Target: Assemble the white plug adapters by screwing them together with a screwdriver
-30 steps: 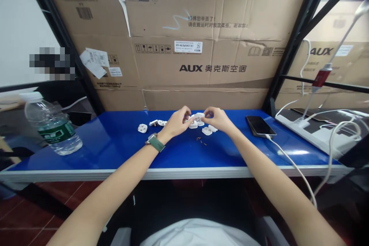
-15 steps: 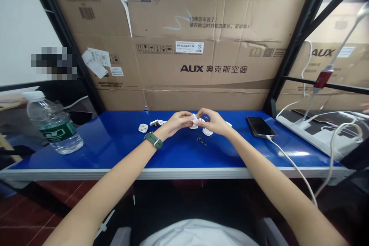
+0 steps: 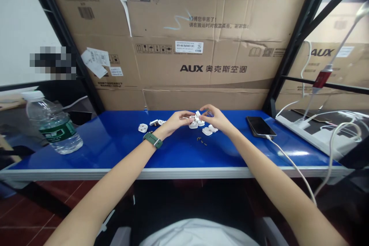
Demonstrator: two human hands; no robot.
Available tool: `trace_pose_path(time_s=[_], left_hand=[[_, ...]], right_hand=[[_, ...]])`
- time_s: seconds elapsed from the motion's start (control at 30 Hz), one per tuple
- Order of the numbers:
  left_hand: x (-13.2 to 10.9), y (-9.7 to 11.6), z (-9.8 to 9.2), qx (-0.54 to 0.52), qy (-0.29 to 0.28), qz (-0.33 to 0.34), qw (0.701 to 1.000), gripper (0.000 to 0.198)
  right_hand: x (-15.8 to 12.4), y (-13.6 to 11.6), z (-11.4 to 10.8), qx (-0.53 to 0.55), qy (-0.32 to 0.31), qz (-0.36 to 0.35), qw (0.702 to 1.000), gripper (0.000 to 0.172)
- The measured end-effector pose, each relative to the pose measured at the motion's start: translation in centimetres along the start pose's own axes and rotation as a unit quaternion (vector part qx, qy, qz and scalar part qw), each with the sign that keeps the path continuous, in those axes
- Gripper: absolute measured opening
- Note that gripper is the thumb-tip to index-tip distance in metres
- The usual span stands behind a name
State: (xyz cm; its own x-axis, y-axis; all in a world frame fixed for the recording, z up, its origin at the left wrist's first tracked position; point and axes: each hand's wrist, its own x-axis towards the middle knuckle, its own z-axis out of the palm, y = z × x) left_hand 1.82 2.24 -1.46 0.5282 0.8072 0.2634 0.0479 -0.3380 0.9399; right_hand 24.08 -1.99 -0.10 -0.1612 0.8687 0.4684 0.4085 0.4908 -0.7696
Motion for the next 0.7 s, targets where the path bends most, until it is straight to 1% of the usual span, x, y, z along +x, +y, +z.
trace_pose_path(time_s=[0.07, 0.13, 0.17, 0.23, 0.3, 0.37, 0.47, 0.6, 0.7], left_hand=[[0.0, 0.0, -0.1, 0.057, 0.016, 0.015, 0.998, 0.051], [0.0, 0.1, -0.3, 0.17, 0.045, 0.038, 0.984, 0.039], [0.0, 0.1, -0.4, 0.239, 0.063, 0.054, 0.967, 0.032], [-0.1, 0.2, -0.8, 0.361, 0.097, 0.087, 0.923, 0.021], [-0.3, 0.3, -1.4, 0.434, 0.117, 0.103, 0.887, 0.017], [-0.4, 0.4, -2.1, 0.474, 0.123, 0.088, 0.868, 0.015], [-0.5, 0.2, -2.9, 0.528, 0.125, 0.038, 0.839, 0.012], [-0.5, -0.4, -3.2, 0.572, 0.116, -0.036, 0.811, 0.013], [-0.6, -0.5, -3.0, 0.6, 0.118, -0.072, 0.788, 0.015]], right_hand=[[0.2, 0.3, -0.4, -0.037, 0.036, 0.003, 0.999, 0.037], [0.3, 0.7, -1.0, -0.122, 0.063, 0.016, 0.99, 0.034], [0.3, 0.9, -1.3, -0.173, 0.067, 0.025, 0.982, 0.033], [0.3, 1.3, -1.8, -0.263, 0.049, 0.051, 0.962, 0.03], [0.1, 1.5, -2.2, -0.327, 0.018, 0.083, 0.941, 0.03], [-0.1, 1.7, -2.4, -0.369, -0.01, 0.108, 0.923, 0.032], [-0.3, 1.8, -2.5, -0.41, -0.049, 0.123, 0.902, 0.038], [-0.3, 1.9, -2.6, -0.43, -0.085, 0.14, 0.888, 0.041], [-0.3, 2.0, -2.7, -0.435, -0.103, 0.153, 0.881, 0.04]])
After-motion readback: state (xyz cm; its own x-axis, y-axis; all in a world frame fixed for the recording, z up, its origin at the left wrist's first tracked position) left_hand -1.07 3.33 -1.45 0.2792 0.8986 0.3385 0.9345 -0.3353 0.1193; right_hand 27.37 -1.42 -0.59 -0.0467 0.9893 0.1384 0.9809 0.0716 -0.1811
